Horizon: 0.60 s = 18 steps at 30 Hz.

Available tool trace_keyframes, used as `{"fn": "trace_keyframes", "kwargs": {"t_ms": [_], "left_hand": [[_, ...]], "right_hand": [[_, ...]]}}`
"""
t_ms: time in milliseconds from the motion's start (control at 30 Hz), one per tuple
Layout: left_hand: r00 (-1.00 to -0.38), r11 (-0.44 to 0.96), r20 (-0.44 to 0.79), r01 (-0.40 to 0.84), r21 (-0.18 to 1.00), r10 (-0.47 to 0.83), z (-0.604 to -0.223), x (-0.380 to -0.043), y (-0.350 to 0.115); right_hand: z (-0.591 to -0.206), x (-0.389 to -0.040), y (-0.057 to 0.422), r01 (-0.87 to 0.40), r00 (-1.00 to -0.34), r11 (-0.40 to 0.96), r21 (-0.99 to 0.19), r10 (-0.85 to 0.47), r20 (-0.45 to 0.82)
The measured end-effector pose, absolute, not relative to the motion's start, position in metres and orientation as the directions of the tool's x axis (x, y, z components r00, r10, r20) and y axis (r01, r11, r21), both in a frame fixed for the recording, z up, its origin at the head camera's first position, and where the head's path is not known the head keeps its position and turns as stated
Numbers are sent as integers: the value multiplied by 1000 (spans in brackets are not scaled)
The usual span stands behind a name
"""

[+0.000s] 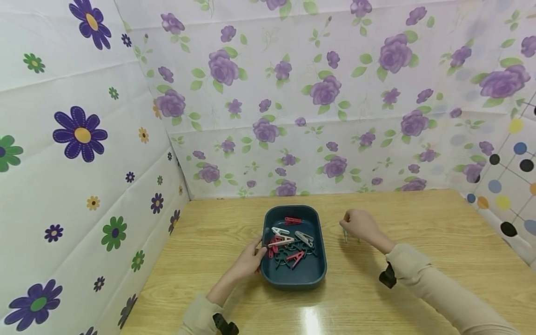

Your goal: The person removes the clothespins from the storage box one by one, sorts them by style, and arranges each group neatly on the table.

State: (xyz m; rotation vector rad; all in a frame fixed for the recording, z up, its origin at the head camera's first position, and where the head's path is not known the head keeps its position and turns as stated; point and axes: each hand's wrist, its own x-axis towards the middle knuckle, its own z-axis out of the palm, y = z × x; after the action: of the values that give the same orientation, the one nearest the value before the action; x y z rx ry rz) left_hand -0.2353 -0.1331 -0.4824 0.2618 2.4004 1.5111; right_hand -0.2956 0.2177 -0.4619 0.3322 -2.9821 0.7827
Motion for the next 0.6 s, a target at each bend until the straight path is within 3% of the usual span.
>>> {"fn": "trace_keyframes", "kwargs": {"t_ms": [600], "left_hand": [[-941, 438, -147, 2, 899, 306, -483, -236, -133]], "right_hand": [[-439, -302, 187, -283, -957, 806, -520, -272, 99]]}}
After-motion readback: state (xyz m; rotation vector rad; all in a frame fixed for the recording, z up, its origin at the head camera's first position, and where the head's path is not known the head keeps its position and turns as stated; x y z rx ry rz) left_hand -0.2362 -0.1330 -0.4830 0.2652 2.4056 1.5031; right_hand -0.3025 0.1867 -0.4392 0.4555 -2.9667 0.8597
